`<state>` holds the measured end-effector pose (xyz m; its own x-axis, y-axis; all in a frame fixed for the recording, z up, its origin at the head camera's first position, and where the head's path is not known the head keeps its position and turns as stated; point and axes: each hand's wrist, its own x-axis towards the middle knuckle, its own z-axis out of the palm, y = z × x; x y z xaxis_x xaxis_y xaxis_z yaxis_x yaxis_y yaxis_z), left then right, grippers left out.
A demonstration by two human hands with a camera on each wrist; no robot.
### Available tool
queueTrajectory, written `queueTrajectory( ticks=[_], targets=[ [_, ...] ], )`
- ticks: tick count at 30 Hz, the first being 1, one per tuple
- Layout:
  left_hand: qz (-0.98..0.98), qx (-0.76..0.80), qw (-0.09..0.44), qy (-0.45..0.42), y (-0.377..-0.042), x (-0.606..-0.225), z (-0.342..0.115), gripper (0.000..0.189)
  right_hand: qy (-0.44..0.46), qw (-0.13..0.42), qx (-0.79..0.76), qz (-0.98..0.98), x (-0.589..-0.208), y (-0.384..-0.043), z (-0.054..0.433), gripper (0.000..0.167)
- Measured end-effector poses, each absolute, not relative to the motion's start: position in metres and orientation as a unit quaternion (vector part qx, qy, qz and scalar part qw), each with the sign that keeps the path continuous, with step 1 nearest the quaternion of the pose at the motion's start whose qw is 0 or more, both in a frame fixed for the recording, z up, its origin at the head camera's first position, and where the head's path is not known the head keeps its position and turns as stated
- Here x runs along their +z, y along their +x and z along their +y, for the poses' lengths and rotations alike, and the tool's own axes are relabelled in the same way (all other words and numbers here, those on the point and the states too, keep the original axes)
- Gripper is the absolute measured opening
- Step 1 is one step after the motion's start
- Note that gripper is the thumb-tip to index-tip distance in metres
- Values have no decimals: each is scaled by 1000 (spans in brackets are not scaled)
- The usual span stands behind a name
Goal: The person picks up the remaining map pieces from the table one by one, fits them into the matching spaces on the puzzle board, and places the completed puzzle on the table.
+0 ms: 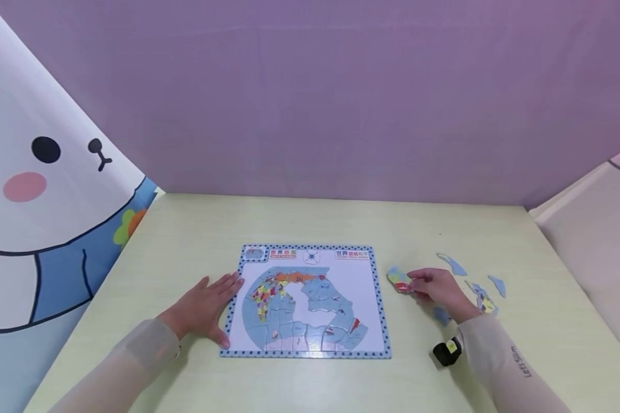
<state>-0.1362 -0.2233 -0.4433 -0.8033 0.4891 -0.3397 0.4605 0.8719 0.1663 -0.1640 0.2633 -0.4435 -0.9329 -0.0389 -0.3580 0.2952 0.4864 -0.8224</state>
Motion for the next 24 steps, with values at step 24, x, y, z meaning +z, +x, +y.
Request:
queueTrajectory(
  ticks=[24],
  targets=[
    [950,33,191,247,-136,-445,-223,127,86,166,-534,824,-441,-160,229,32]
  ],
)
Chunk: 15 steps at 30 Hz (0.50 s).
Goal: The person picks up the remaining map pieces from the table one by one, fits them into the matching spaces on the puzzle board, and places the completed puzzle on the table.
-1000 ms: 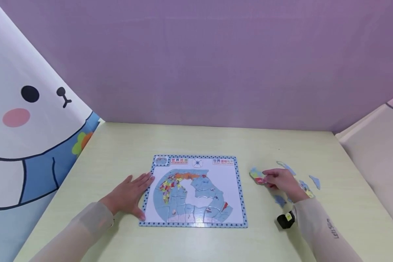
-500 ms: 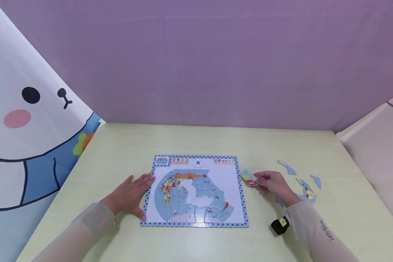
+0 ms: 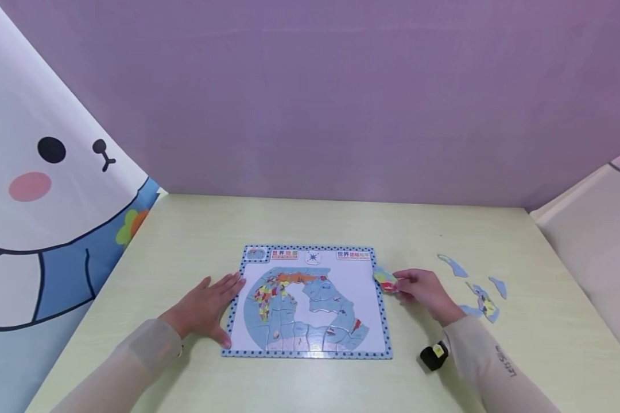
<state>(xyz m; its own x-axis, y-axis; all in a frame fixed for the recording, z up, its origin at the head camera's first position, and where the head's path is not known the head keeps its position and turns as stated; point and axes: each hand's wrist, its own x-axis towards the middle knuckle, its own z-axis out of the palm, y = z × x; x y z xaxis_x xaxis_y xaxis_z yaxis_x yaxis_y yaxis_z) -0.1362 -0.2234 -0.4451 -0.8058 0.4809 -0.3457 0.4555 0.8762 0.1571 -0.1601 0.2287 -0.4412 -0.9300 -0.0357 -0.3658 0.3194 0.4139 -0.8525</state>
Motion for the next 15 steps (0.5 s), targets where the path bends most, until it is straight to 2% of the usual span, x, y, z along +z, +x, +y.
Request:
queueTrajectory(
  ticks=[15],
  targets=[
    [950,34,193,243,-136,-445,-223,127,92,177,-525,828,-442,-163,210,30]
  ],
)
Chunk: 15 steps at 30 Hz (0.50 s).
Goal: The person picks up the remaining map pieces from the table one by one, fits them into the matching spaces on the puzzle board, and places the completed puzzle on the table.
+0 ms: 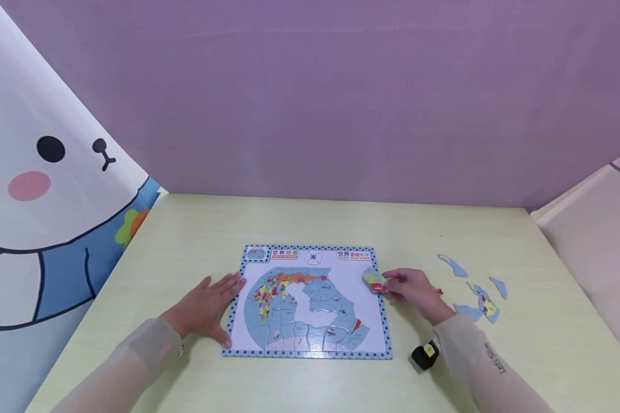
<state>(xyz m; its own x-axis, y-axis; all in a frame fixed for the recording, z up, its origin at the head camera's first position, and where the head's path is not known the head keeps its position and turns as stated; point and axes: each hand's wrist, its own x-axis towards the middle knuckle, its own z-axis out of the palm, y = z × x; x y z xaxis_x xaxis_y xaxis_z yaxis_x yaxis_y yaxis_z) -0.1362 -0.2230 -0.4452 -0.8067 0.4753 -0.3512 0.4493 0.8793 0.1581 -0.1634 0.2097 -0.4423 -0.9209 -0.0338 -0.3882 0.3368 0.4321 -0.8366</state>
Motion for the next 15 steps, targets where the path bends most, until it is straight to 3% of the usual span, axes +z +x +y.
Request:
queueTrajectory(
  ticks=[15],
  targets=[
    [950,38,197,238,-136,-447,-224,127,82,186,-523,828,-443,-168,189,28]
  ],
)
